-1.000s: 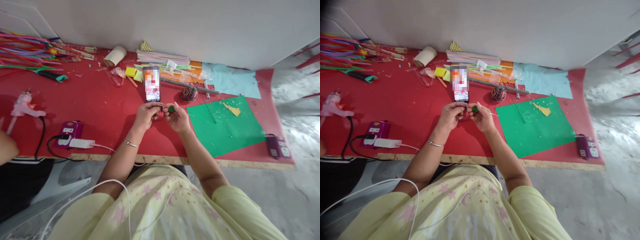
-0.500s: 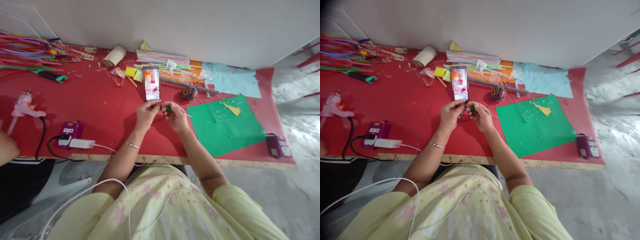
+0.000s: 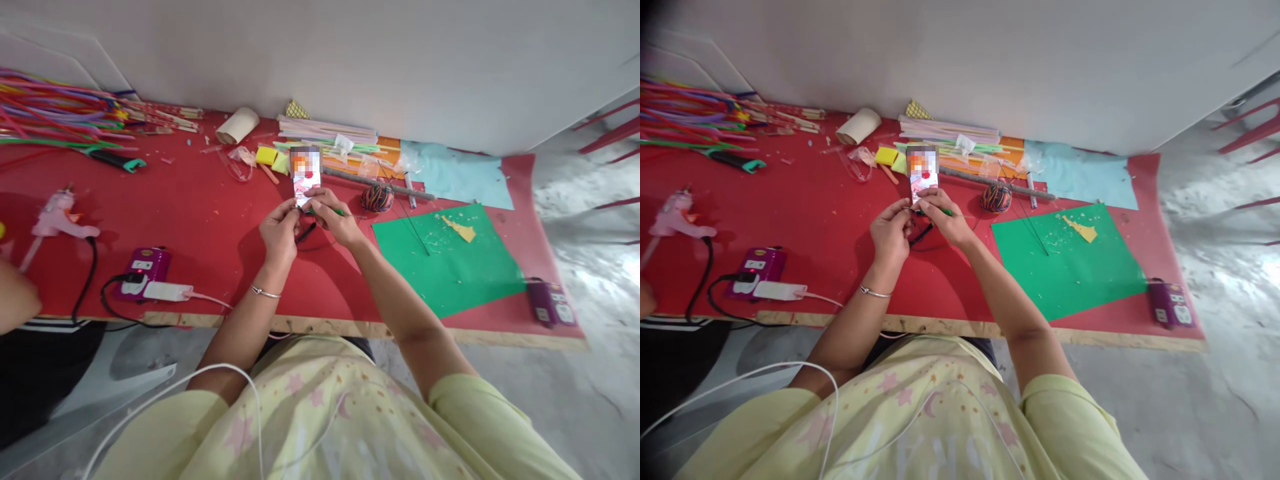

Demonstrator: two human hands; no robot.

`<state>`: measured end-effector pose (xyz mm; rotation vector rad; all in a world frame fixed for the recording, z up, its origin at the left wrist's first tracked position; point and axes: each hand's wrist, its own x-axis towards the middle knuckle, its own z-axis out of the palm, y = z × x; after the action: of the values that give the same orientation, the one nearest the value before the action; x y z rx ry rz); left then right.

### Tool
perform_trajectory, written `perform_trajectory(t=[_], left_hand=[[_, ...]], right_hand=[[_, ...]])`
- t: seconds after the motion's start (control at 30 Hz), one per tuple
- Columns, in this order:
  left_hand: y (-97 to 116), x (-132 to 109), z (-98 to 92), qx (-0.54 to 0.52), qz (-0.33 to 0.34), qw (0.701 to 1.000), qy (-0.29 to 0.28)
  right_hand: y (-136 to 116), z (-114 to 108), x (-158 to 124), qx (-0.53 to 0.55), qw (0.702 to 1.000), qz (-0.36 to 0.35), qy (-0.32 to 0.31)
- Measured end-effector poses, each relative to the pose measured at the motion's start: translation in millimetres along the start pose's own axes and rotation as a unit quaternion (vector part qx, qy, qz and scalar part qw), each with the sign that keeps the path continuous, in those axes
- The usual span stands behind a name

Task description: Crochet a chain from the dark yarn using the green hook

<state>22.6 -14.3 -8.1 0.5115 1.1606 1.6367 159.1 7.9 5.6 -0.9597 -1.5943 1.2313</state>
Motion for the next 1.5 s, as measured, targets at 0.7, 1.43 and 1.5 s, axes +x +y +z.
perform_trajectory(t=[0.7,1.43,1.5], left_hand=[[-11,-12,5.0,-0.01,0.004,1.0,-0.01],[-30,-11,7.5,0.023,-0.018,0.999,-0.021],[-30,-12,7.3,0.027,-0.018,0.999,-0.021]], right_hand=[[6,-4,-7,0.129,0.983,0.102,0.082],[22,0,-29,0.208,0.957,0.157,0.125],[22,1,-30,0.195,0.961,0.148,0.128]])
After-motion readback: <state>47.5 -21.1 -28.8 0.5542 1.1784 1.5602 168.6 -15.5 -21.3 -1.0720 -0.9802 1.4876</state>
